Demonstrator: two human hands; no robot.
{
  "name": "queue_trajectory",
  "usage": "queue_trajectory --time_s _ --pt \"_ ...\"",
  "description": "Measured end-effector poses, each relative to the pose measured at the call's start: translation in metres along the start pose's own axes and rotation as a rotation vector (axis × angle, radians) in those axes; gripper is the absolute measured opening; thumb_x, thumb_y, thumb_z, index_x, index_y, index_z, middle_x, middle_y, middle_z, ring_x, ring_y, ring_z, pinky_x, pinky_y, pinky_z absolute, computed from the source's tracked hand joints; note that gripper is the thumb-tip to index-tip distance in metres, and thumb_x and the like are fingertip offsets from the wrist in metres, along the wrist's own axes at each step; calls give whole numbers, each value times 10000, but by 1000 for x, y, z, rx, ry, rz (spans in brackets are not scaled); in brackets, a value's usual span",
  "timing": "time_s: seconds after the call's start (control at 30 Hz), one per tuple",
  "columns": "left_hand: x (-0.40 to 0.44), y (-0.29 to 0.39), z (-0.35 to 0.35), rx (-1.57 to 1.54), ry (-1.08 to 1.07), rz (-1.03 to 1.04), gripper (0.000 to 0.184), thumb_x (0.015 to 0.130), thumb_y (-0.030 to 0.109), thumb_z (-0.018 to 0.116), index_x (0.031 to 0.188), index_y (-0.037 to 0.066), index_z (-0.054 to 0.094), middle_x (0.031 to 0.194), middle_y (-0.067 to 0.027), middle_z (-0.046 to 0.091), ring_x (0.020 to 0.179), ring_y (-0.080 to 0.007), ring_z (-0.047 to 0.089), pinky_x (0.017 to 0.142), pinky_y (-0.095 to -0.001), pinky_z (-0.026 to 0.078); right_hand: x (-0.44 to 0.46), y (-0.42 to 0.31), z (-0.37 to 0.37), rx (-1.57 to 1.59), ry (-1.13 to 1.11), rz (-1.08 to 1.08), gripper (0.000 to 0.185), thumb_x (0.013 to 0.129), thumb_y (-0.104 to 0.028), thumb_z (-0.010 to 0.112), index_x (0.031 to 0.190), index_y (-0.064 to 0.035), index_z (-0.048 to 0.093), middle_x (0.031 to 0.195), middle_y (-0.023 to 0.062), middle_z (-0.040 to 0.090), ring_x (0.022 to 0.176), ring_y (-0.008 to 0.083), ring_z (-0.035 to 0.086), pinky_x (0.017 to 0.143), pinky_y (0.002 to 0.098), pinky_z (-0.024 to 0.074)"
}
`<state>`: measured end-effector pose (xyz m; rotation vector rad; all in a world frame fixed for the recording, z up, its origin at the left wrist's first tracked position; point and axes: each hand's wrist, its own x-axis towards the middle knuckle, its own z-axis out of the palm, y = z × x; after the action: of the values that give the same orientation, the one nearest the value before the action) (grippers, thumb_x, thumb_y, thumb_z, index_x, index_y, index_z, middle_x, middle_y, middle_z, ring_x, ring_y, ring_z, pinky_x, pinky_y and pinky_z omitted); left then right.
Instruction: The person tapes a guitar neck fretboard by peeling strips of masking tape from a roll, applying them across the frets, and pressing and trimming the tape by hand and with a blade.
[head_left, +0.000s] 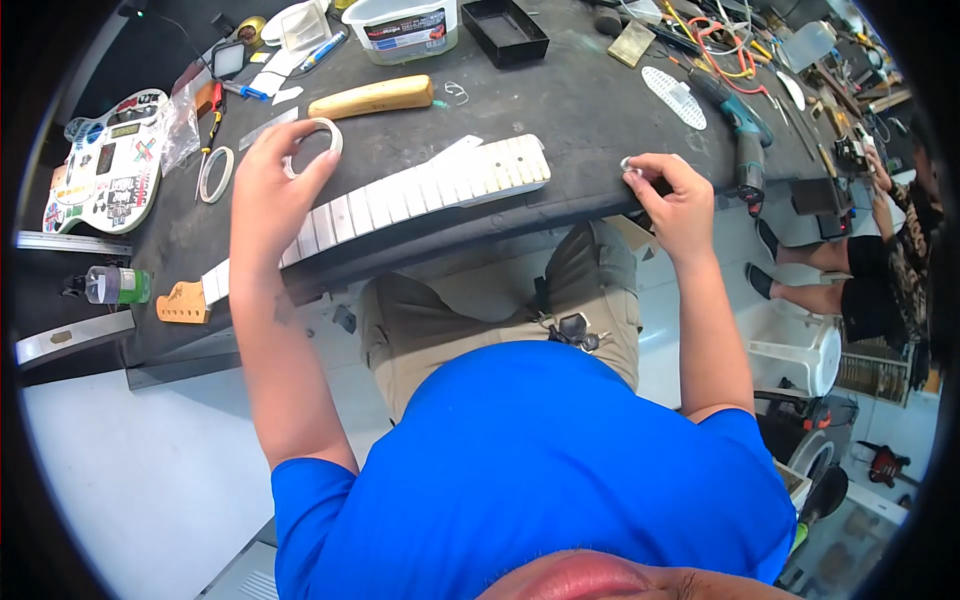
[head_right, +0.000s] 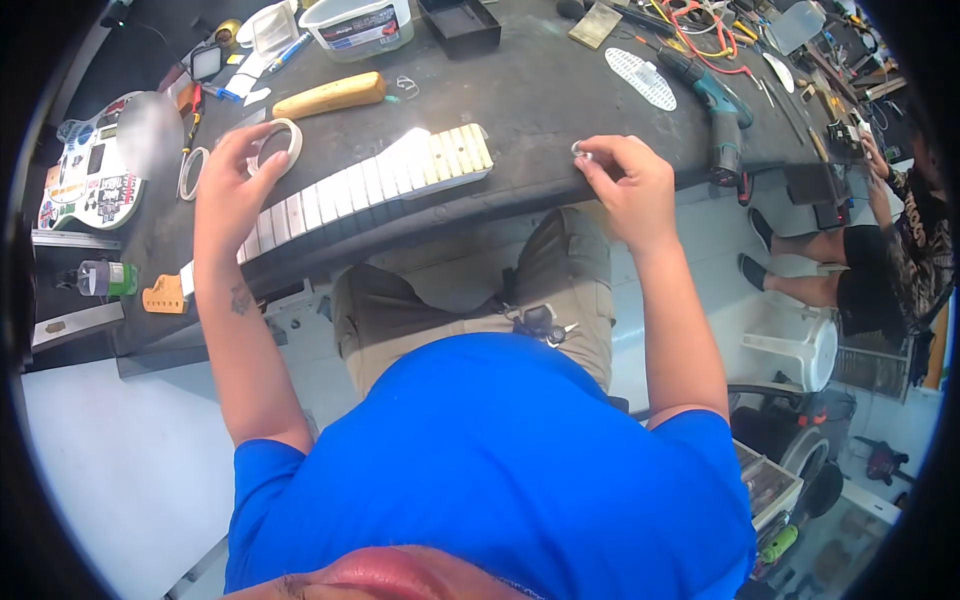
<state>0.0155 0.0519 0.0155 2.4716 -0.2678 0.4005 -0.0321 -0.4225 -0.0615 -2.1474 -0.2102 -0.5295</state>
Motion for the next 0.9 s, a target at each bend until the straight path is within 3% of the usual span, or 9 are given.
queue_trajectory --time_s 0.03,0.13,0.23,0.33,0.43,0.53,0.63,0.83,0.9 --pt "-1 -9 -5 -1 11 -22 467 962 247 891 1361 25 793 1288 -140 800 1180 -291 737 1065 -397 567 3 -1 0 -15 10 -39 157 949 -112 924 1064 -35 850 916 97 793 801 122 738 736 301 577" --pt "-6 -21 -13 3 26 -78 457 970 242 886 1355 14 793 1282 -134 794 1168 -280 727 1044 -392 568 17 -15 -9 -183 -171 126 158 961 -141 922 1029 -25 840 872 82 784 761 124 703 692 306 549" --pt "-9 -25 -16 31 18 -101 453 969 228 887 1353 8 792 1285 -131 792 1189 -278 722 1045 -396 568 31 -10 -8 -204 -182 250 180 977 -175 910 1021 -19 832 865 72 786 773 140 692 713 330 547" --pt "-11 -35 -21 93 -7 -103 461 959 213 896 1359 8 791 1315 -138 786 1232 -299 721 1062 -411 568 45 -4 1 -78 -58 -142 182 997 -192 887 1044 -22 841 899 83 802 851 170 728 783 346 570" --pt "-8 -59 -18 158 -67 -103 485 939 197 913 1370 13 791 1421 -152 750 1302 -329 707 1112 -428 559 67 -15 14 70 -110 -126 164 1032 -187 839 1077 -31 857 961 94 830 945 202 760 863 350 587" --pt "-4 -68 -14 171 -205 -104 500 918 185 926 1372 22 795 1518 -152 701 1376 -350 676 1177 -441 533 93 -18 40 155 -247 -155 148 1042 -127 815 1120 -6 846 924 31 786 854 98 678 797 300 536" --pt "-6 -54 -14 208 -243 -196 511 895 165 929 1375 43 800 1544 -131 685 1426 -361 638 1232 -445 500 126 -36 68 110 -405 -98 173 1027 -138 797 1133 -11 846 927 30 805 888 98 706 841 277 555" --pt "-15 -60 -9 163 -170 -191 523 884 205 921 1377 77 801 1548 -113 681 1451 -360 601 1243 -461 489 176 -58 142 -103 -643 -43 212 1030 -172 776 1164 -49 883 975 79 853 918 159 775 867 342 601" --pt "-17 -59 -8 183 -149 -180 523 886 241 918 1372 86 803 1552 -102 678 1464 -353 594 1245 -472 485 185 -68 148 -229 -706 -21 261 1007 -223 780 1198 -86 892 1076 136 859 1017 265 803 948 409 623"
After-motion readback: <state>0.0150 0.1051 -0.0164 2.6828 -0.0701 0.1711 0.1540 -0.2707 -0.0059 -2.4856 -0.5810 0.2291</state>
